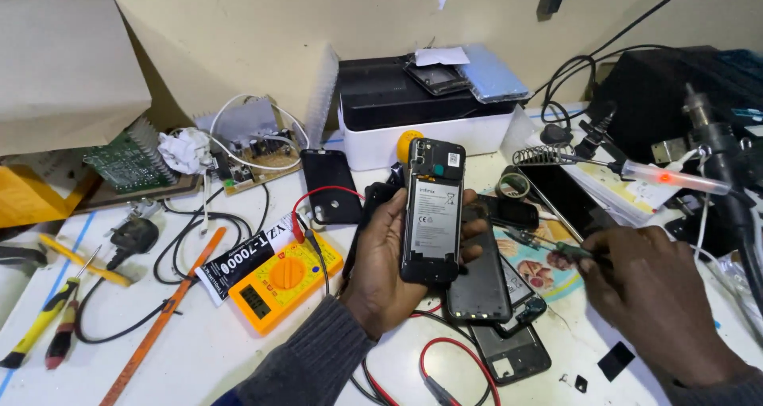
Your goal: Disassembling a mobile phone by removing the back cover, battery, and unscrewing internal components on a repair workbench.
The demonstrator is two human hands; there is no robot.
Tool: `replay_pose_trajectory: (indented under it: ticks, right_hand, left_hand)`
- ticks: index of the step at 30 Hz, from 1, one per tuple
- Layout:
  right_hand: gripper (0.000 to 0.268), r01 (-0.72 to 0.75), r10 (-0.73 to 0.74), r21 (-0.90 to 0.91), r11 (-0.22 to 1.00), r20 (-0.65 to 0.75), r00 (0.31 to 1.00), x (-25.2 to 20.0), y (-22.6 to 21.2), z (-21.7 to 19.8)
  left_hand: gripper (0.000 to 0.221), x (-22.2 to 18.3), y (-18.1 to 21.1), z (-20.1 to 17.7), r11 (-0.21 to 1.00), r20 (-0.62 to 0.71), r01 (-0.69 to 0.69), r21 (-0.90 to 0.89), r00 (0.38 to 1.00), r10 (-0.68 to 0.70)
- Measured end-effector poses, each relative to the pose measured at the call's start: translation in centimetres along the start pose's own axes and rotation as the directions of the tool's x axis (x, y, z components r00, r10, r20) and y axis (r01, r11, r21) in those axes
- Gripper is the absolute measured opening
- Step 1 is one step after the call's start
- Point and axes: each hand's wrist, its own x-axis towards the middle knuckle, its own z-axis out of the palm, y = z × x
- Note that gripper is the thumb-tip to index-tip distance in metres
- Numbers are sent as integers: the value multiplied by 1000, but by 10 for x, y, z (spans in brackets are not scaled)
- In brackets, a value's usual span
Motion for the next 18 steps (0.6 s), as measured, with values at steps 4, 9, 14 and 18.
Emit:
replay_pose_trajectory:
  ticks: [4,9,14,18]
  right_hand:
    - [32,-41,41,13,999,-7,999,-4,2,-23]
    - [27,135,-17,331,934,-337,941,-8,-9,-44]
    - [21,133,19,418,899,-341,940,7,-37,-54]
    - [25,-177,247,551,816,-55,968,7,-39,-46]
  left_hand:
    - [57,2,-1,-3,1000,32,8,-13,999,-7]
    - [60,26,-20,1,999,-5,-48,-20,999,48]
    - [68,47,-36,-4,997,77,-43,-65,996,48]
    - [61,40,-29,2,998,2,-59,29,998,59]
